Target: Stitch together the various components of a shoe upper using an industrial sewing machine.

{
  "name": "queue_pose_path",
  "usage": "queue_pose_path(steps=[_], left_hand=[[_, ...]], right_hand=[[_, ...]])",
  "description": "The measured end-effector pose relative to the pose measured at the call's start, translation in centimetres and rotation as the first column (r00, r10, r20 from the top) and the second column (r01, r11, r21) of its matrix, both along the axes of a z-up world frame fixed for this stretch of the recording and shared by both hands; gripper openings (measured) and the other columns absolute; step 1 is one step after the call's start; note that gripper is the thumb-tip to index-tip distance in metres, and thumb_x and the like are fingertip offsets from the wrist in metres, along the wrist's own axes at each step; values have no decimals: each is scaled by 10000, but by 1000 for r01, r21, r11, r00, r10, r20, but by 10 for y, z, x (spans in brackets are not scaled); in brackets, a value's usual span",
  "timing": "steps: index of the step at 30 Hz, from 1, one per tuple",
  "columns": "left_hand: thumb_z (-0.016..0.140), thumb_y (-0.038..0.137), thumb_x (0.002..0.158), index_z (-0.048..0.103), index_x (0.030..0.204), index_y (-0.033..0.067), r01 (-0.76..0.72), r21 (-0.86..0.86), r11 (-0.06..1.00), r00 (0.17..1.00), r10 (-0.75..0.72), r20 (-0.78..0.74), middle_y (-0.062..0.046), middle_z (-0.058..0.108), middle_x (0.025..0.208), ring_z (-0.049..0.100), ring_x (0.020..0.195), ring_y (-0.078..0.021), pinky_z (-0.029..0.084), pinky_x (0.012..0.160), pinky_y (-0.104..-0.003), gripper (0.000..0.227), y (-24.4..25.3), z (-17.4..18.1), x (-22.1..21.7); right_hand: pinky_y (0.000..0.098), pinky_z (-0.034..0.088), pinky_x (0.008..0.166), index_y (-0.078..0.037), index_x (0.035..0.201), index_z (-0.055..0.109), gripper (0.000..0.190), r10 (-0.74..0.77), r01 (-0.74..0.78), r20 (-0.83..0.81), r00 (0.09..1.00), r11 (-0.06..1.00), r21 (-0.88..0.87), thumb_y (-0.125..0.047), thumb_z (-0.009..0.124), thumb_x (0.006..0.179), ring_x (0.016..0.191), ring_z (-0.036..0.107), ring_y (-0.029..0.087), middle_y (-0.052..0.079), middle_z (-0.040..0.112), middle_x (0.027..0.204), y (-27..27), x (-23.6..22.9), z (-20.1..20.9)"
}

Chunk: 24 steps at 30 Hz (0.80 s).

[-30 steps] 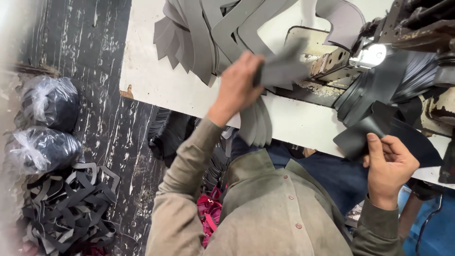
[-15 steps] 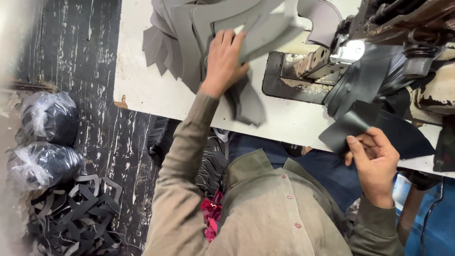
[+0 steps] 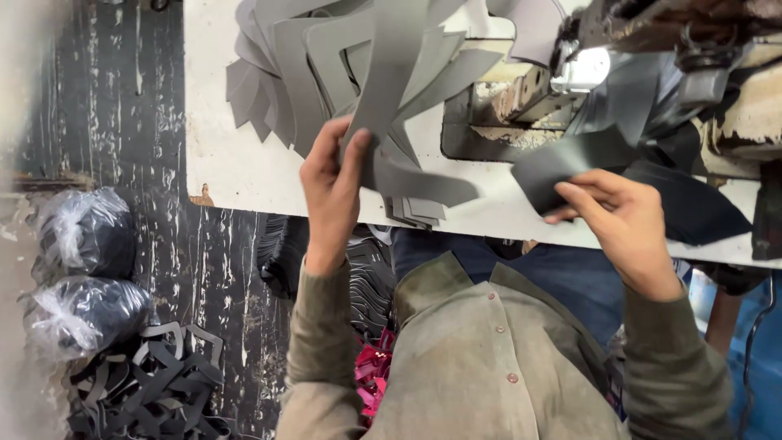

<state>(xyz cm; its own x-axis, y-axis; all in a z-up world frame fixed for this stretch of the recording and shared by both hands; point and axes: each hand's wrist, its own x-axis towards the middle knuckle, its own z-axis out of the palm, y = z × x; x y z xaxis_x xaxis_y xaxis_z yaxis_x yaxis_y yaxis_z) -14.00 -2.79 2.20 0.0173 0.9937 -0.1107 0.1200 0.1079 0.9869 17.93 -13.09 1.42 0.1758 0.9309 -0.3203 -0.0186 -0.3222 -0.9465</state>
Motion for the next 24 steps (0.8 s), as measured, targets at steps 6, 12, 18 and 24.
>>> queue_pose_path(steps=[6,12,18,24], left_hand=[[691,46,1004,718,1061,-27,135,37,990,910,-139,391,9,632,1151,602,1005,-64,489,892,-229,97,-43,-12,46],[624,124,1083,690,1208,2,265,-122,957,847,-170,504,-18,655,1097,570,1026,-83,447,929,-245,187,-45,-29,64],[434,219,1172,614,1400,-23,436,3,900,762,-371,531,-33,712,1209,611,1126,-87,462,1043,-242,378,-9,12,91],[430,156,1179,471,1563,14,464,92,881,779,-456,430,-58,704,1152,564,912,-67,463,866,-236,412,2,3,124]], right_hand=[[254,555,724,48,1051,739,160,244,-248,115,963,969,18,-83,673,987,855,734,121,68,761,915,27,-52,13],[340,458,609,-20,1117,734,188,481,-489,422,768,867,-99,-135,657,990,641,565,245,163,647,766,35,-61,50],[349,558,669,-61,1007,781,195,712,-695,383,589,688,-209,-191,718,876,693,726,213,127,783,837,32,-32,59],[279,591,741,-48,1033,799,203,577,-570,189,795,816,-93,-169,726,887,777,776,124,68,836,894,18,-24,18]])
